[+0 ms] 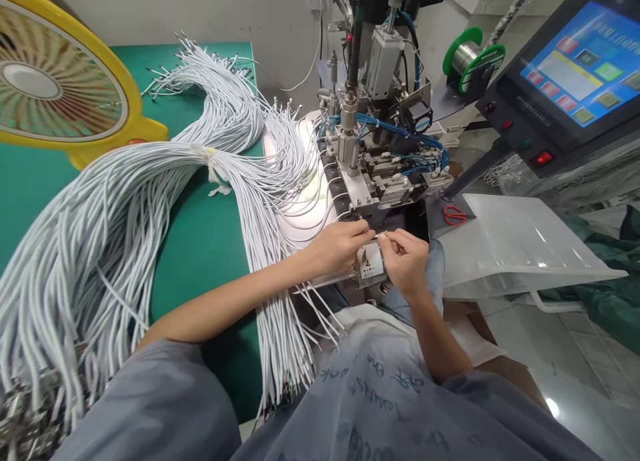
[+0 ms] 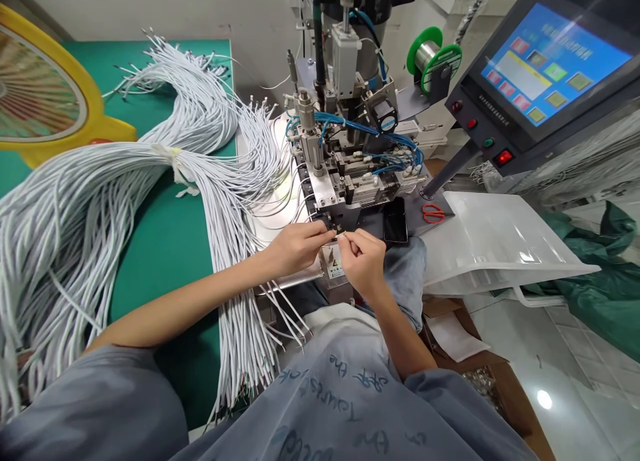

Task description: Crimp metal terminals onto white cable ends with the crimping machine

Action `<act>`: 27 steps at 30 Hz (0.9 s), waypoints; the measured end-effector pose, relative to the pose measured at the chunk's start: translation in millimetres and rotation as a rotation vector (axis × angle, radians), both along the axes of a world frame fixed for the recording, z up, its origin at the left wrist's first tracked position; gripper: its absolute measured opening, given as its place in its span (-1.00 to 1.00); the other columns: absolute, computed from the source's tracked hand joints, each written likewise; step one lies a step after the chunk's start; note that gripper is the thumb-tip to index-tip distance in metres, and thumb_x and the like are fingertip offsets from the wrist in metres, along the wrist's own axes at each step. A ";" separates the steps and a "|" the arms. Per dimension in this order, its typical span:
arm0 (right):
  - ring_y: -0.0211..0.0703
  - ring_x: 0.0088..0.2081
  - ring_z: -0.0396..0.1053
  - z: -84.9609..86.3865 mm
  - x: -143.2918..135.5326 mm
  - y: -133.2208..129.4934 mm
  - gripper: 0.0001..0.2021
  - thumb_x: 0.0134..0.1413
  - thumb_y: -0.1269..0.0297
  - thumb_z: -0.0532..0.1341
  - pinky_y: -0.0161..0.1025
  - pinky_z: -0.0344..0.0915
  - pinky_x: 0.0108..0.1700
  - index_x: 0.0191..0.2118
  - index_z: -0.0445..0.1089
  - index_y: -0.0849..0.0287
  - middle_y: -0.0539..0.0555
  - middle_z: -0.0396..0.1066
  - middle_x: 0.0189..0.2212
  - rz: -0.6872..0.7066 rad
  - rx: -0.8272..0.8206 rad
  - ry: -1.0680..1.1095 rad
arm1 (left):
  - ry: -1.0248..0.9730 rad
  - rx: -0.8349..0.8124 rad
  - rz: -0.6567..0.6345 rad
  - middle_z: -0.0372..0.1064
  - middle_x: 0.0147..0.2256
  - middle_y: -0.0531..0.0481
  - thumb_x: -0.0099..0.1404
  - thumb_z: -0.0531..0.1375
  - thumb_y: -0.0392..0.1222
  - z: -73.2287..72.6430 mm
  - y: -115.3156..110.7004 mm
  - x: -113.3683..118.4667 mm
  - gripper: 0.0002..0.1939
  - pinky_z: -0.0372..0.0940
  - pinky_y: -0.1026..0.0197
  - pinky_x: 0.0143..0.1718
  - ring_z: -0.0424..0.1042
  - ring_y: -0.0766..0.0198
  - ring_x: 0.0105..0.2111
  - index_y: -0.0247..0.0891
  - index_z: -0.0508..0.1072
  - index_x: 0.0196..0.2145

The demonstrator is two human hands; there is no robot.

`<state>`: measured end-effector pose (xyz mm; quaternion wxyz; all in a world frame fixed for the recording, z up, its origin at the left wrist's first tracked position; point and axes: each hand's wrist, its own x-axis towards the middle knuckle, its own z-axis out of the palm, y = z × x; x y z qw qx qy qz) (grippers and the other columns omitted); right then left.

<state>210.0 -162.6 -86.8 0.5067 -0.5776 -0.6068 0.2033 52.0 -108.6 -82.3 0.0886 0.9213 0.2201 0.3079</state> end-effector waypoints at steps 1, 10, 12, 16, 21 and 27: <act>-0.36 -0.60 -0.05 1.8 3.1 1.5 -0.72 0.05 0.31 0.15 -0.28 -0.05 -0.52 -0.64 0.31 0.21 -0.10 -0.02 -0.68 0.049 -0.042 -0.004 | 0.071 0.088 0.012 0.27 -0.48 -0.02 0.31 -0.10 -0.44 0.5 1.5 -1.7 -0.69 0.12 0.30 -0.51 0.22 0.37 -0.54 -0.36 0.44 -0.31; -0.34 -0.57 -0.02 -17.1 -1.6 10.2 -0.70 0.06 0.24 0.15 -0.29 -0.03 -0.52 -0.64 0.31 0.20 -0.08 -0.01 -0.66 -0.004 -0.058 0.198 | -0.129 -0.366 0.054 0.30 -0.49 0.01 0.34 0.03 -0.28 -9.0 -5.6 6.7 -0.77 0.20 0.36 -0.44 0.31 0.38 -0.47 -0.34 0.48 -0.28; -0.33 -0.57 0.02 -24.1 -0.4 12.3 -0.72 0.05 0.21 0.17 -0.29 0.01 -0.51 -0.61 0.35 0.21 -0.07 0.06 -0.65 -0.009 -0.091 0.228 | -0.093 -0.422 0.028 0.31 -0.46 0.00 0.35 0.02 -0.28 -10.6 -3.9 7.4 -0.76 0.22 0.35 -0.40 0.33 0.37 -0.44 -0.34 0.48 -0.24; -0.25 -0.45 0.27 -38.5 14.1 25.1 -0.80 0.01 0.22 0.17 -0.26 0.22 -0.36 -0.46 0.45 0.22 0.03 0.35 -0.52 0.032 -0.199 0.291 | 0.224 -0.324 0.119 0.31 -0.33 -0.08 0.36 -0.02 -0.28 -14.2 5.6 4.5 -0.72 0.21 0.32 -0.42 0.33 0.35 -0.45 -0.37 0.44 -0.13; -0.25 -0.49 0.28 -53.5 26.4 44.7 -0.80 -0.14 0.18 0.21 -0.26 0.26 -0.41 -0.43 0.45 0.22 0.03 0.40 -0.54 0.100 -0.383 0.391 | 0.490 -0.264 0.218 0.29 -0.31 -0.08 0.34 -0.06 -0.34 -18.4 12.9 3.5 -0.69 0.16 0.32 -0.48 0.28 0.39 -0.54 -0.36 0.42 -0.10; -0.32 -0.58 0.18 -59.1 21.0 53.7 -0.79 -0.20 0.15 0.24 -0.33 0.14 -0.53 -0.49 0.41 0.22 -0.04 0.31 -0.63 0.132 -0.466 0.455 | 0.550 -0.304 0.243 0.31 -0.28 -0.10 0.31 -0.07 -0.38 -18.2 14.2 3.7 -0.64 0.22 0.28 -0.44 0.34 0.32 -0.50 -0.33 0.40 -0.04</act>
